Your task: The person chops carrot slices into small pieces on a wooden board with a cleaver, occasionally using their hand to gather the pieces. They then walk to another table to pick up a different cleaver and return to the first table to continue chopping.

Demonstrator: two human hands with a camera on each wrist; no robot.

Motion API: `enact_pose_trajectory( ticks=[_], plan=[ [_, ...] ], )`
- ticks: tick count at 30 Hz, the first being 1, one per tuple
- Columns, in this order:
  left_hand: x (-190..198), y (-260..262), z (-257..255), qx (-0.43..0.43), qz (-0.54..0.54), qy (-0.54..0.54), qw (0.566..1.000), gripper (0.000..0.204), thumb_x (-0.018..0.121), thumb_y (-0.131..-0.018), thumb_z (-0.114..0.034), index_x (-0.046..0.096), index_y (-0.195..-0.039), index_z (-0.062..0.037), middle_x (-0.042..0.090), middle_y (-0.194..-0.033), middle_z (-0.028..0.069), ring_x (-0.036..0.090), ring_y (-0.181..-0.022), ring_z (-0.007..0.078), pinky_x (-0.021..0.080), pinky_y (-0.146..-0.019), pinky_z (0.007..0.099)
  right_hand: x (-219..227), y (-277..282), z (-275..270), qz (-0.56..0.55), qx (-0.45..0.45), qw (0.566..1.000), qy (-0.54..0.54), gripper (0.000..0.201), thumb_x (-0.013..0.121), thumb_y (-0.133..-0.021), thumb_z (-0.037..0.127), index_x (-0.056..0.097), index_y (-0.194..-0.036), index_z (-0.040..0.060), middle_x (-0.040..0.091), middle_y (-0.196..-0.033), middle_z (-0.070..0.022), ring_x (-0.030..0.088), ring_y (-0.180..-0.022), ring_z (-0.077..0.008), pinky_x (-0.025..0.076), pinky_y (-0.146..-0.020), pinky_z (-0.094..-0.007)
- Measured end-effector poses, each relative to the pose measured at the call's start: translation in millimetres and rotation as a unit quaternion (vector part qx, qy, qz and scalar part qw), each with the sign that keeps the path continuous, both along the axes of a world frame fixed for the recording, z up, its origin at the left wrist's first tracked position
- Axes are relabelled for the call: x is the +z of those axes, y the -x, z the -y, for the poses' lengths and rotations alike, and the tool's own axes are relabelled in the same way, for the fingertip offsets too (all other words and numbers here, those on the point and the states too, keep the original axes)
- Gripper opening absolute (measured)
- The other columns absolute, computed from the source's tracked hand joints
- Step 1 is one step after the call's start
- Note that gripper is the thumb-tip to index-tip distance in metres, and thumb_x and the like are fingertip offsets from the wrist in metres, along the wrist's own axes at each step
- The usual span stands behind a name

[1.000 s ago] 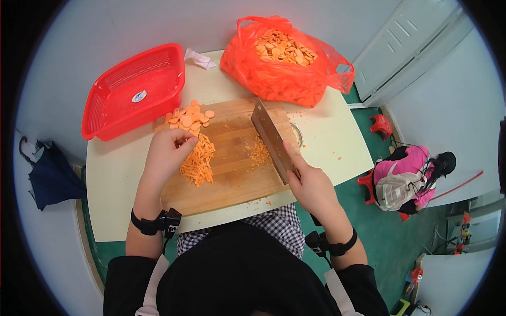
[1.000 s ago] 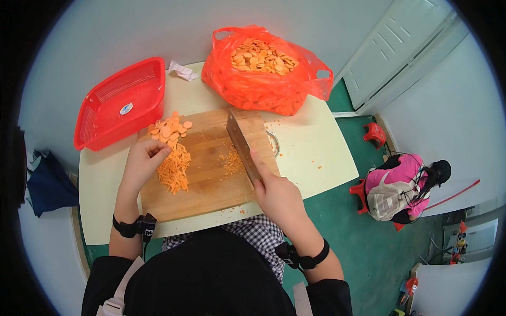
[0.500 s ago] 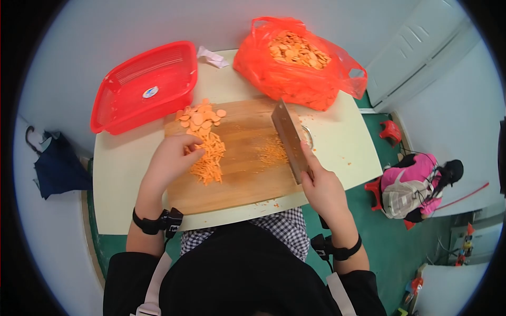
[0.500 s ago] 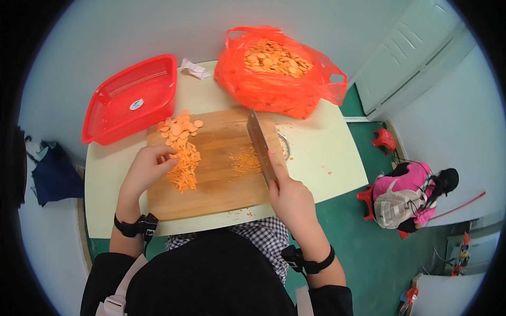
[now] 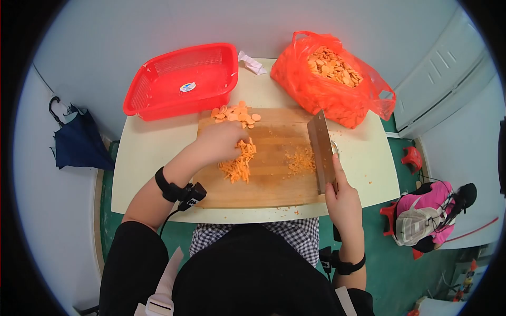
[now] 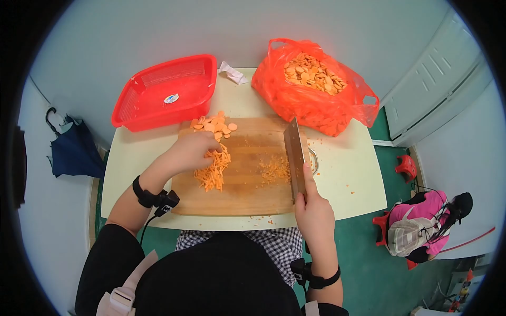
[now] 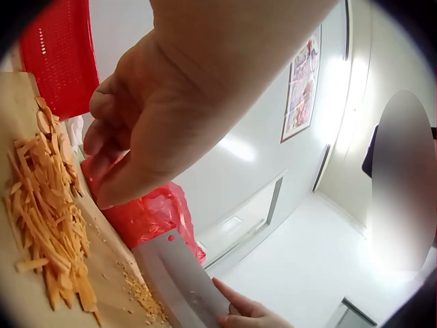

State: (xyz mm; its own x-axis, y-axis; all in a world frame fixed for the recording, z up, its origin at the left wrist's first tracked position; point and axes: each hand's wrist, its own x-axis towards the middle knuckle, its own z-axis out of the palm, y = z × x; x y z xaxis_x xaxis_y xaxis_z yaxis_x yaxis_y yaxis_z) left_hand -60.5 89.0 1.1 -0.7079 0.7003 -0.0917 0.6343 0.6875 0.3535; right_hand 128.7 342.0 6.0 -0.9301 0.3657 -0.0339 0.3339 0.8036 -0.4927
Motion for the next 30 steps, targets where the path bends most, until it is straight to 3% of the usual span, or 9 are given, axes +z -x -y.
enact_pose_trajectory(
  ticks=[5,8,14,19,21,22,24,30],
  plan=[
    [3,3,-13,-0.160,0.028,0.104,0.981,0.036,0.069,-0.064,-0.009,0.068,-0.100,-0.0104,0.057,-0.098,0.0071,0.054,-0.105,0.0260,0.047,-0.084,0.0377,-7,-1,-9,-0.018,-0.006,0.999,0.039,0.065,0.051,-0.087,0.010,0.030,-0.148,0.0239,0.065,-0.075,-0.0187,0.065,-0.066,-0.0345,0.052,-0.064,-0.0422],
    [14,-7,-17,-0.198,0.060,0.142,0.968,0.035,0.072,-0.060,-0.009,0.068,-0.095,-0.0114,0.055,-0.098,0.0060,0.053,-0.105,0.0250,0.047,-0.083,0.0380,-6,-2,-10,-0.015,-0.014,0.998,0.058,0.065,0.050,-0.087,0.010,0.030,-0.148,0.0238,0.066,-0.077,-0.0183,0.066,-0.068,-0.0343,0.052,-0.065,-0.0417],
    [-10,-8,-15,-0.236,0.007,0.122,0.964,0.025,0.074,-0.056,-0.012,0.064,-0.079,-0.0092,0.054,-0.091,0.0067,0.053,-0.098,0.0258,0.046,-0.077,0.0384,-6,-2,-6,-0.012,-0.009,0.999,0.039,0.065,0.051,-0.087,0.010,0.031,-0.148,0.0238,0.066,-0.078,-0.0188,0.066,-0.069,-0.0342,0.052,-0.066,-0.0412],
    [-14,-8,-14,-0.243,0.002,0.111,0.964,0.015,0.072,-0.059,-0.015,0.064,-0.070,-0.0082,0.053,-0.082,0.0070,0.055,-0.090,0.0266,0.046,-0.072,0.0383,-11,-3,-9,-0.020,-0.018,0.999,0.046,0.064,0.051,-0.088,0.011,0.031,-0.147,0.0238,0.066,-0.078,-0.0195,0.066,-0.070,-0.0348,0.052,-0.066,-0.0417],
    [-16,-6,-13,-0.242,-0.002,0.100,0.965,0.013,0.071,-0.061,-0.015,0.064,-0.068,-0.0079,0.053,-0.080,0.0071,0.056,-0.087,0.0267,0.046,-0.071,0.0382,-15,-4,-11,-0.042,-0.023,0.996,0.072,0.065,0.051,-0.087,0.007,0.033,-0.148,0.0206,0.052,-0.064,-0.0124,0.054,-0.056,-0.0235,0.047,-0.063,-0.0332],
    [-17,-6,-12,-0.240,-0.002,0.088,0.967,0.012,0.071,-0.061,-0.015,0.064,-0.069,-0.0076,0.054,-0.078,0.0071,0.057,-0.086,0.0264,0.046,-0.069,0.0383,-15,-4,-11,-0.042,-0.024,0.996,0.073,0.065,0.051,-0.087,0.007,0.033,-0.148,0.0206,0.052,-0.064,-0.0124,0.054,-0.056,-0.0235,0.047,-0.063,-0.0332],
    [-17,-5,-13,-0.241,-0.004,0.075,0.968,0.011,0.070,-0.062,-0.015,0.065,-0.069,-0.0073,0.055,-0.075,0.0072,0.058,-0.085,0.0261,0.047,-0.068,0.0385,-14,-4,-11,-0.029,-0.012,0.998,0.050,0.064,0.051,-0.088,0.013,0.030,-0.148,0.0241,0.066,-0.077,-0.0196,0.066,-0.070,-0.0353,0.052,-0.067,-0.0423],
    [-6,-6,-29,-0.203,0.044,0.039,0.977,0.014,0.066,-0.067,-0.018,0.066,-0.075,-0.0061,0.060,-0.074,0.0077,0.061,-0.073,0.0262,0.048,-0.061,0.0370,-13,-4,-8,-0.018,-0.013,0.999,0.043,0.066,0.051,-0.088,0.014,0.028,-0.149,0.0252,0.063,-0.068,-0.0190,0.064,-0.062,-0.0340,0.051,-0.062,-0.0429]
  ],
)
